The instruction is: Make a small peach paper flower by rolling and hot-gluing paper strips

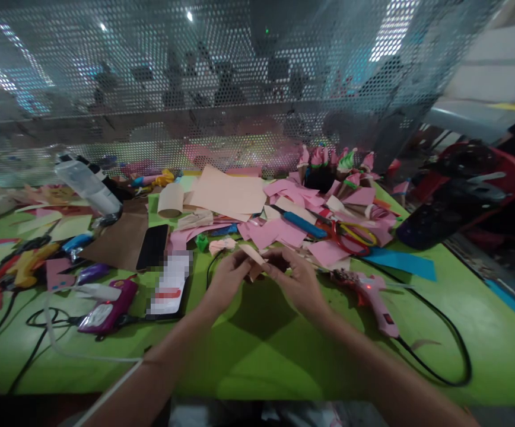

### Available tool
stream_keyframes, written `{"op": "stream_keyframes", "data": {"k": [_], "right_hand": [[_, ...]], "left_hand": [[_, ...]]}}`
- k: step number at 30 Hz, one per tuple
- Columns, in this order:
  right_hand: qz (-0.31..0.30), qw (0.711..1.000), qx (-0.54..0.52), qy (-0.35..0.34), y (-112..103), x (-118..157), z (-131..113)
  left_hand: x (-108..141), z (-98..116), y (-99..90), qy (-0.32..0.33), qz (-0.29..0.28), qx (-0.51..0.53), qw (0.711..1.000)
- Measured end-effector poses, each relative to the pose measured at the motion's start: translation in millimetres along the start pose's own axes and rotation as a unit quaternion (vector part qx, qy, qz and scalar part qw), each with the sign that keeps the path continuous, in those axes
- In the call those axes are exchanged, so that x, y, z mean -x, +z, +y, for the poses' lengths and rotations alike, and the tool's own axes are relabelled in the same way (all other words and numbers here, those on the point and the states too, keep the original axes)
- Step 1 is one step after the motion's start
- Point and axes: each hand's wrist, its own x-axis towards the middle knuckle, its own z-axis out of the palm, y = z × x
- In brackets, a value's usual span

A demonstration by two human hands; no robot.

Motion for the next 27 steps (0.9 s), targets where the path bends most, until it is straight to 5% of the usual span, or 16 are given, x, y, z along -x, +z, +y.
{"op": "stream_keyframes", "data": {"k": [11,21,27], "right_hand": [[0.000,0.996,-0.061,0.070,2.2,-2.0,6.4],[0.055,0.990,0.112,-0.070,-0.7,-0.2,0.9],[0.047,0.979,0.178,-0.085,-1.1,1.8,6.3]], "left_hand": [[2.0,2.0,-0.9,-0.007,0.029,-0.032,0.999],[2.5,-3.7,0.4,0.020,0.047,-0.107,0.993],[1.8,-7.8,-0.6,0.057,0.045,-0.129,0.989]]}}
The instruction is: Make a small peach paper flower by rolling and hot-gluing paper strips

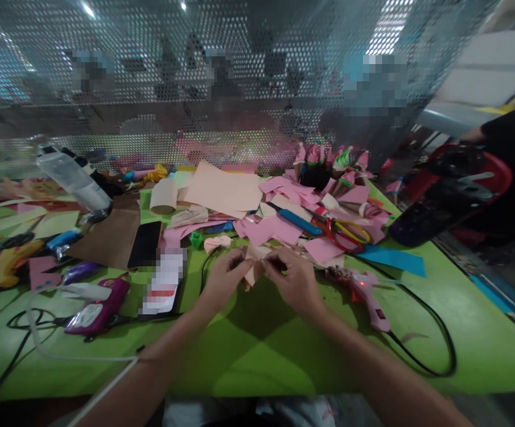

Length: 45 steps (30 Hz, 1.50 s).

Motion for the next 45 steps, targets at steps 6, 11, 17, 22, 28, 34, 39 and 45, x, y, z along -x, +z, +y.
{"op": "stream_keyframes", "data": {"k": [6,11,17,22,28,34,39,45], "right_hand": [[-0.016,1.000,0.011,-0.021,-1.2,0.5,-2.0],[-0.010,1.000,0.011,-0.007,-1.0,0.1,-1.9],[-0.005,1.000,-0.017,0.000,-0.1,-0.6,-1.2],[-0.002,1.000,-0.020,0.001,0.1,-0.6,-2.6],[-0.006,0.999,-0.038,0.020,-0.2,-1.4,-4.5],[-0.007,0.998,-0.046,0.036,0.4,-1.3,-4.2],[-0.015,0.996,-0.070,0.046,0.6,-1.6,-2.9],[-0.020,0.994,-0.085,0.073,1.6,-2.6,-2.6]], "left_hand": [[3.9,2.2,1.0,-0.033,-0.030,-0.005,0.999],[5.5,2.5,1.2,0.016,-0.018,-0.083,0.996],[7.9,8.2,1.3,-0.010,-0.034,-0.060,0.998],[7.6,8.7,2.0,0.018,-0.034,-0.101,0.994],[6.0,3.9,2.6,0.027,-0.037,-0.122,0.992],[6.5,4.0,3.7,0.035,-0.046,-0.150,0.987],[6.5,5.7,3.4,0.029,-0.050,-0.166,0.984],[6.2,4.8,3.7,0.034,-0.061,-0.176,0.982]]}}
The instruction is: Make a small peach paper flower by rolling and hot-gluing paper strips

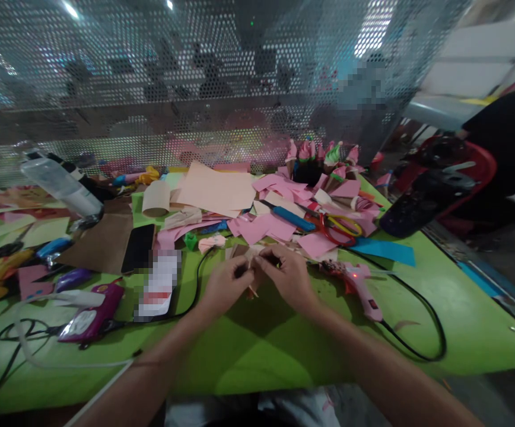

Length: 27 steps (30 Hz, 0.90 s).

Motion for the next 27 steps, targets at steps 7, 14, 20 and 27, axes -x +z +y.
{"op": "stream_keyframes", "data": {"k": [7,14,20,27], "right_hand": [[0.005,1.000,-0.020,0.011,0.9,-0.8,1.0],[-0.001,0.999,-0.041,0.010,-0.2,-1.6,-0.9],[-0.013,1.000,-0.008,0.001,0.7,-0.4,1.1],[-0.013,0.999,0.034,-0.028,0.0,1.1,3.0]], "left_hand": [[-0.2,-0.6,0.0,-0.007,0.002,-0.016,1.000],[-3.8,-8.4,2.2,-0.011,0.002,0.061,0.998],[-7.0,-6.0,-6.0,-0.028,0.044,0.154,0.987],[-9.7,-1.2,-19.4,-0.031,0.063,0.234,0.970]]}}
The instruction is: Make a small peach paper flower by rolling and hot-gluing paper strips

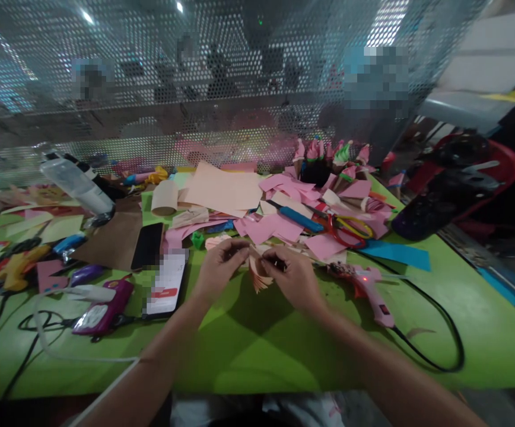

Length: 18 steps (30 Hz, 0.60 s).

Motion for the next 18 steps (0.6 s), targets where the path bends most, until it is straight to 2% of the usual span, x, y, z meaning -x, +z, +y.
{"op": "stream_keyframes", "data": {"k": [10,18], "right_hand": [[-0.011,1.000,0.006,-0.024,-0.5,-0.9,-4.6],[-0.012,1.000,0.001,-0.013,1.2,-0.8,-5.2]], "left_hand": [[-0.1,2.8,-3.5,0.050,0.009,-0.041,0.998],[0.9,1.3,-3.7,0.020,0.012,-0.020,1.000]]}}
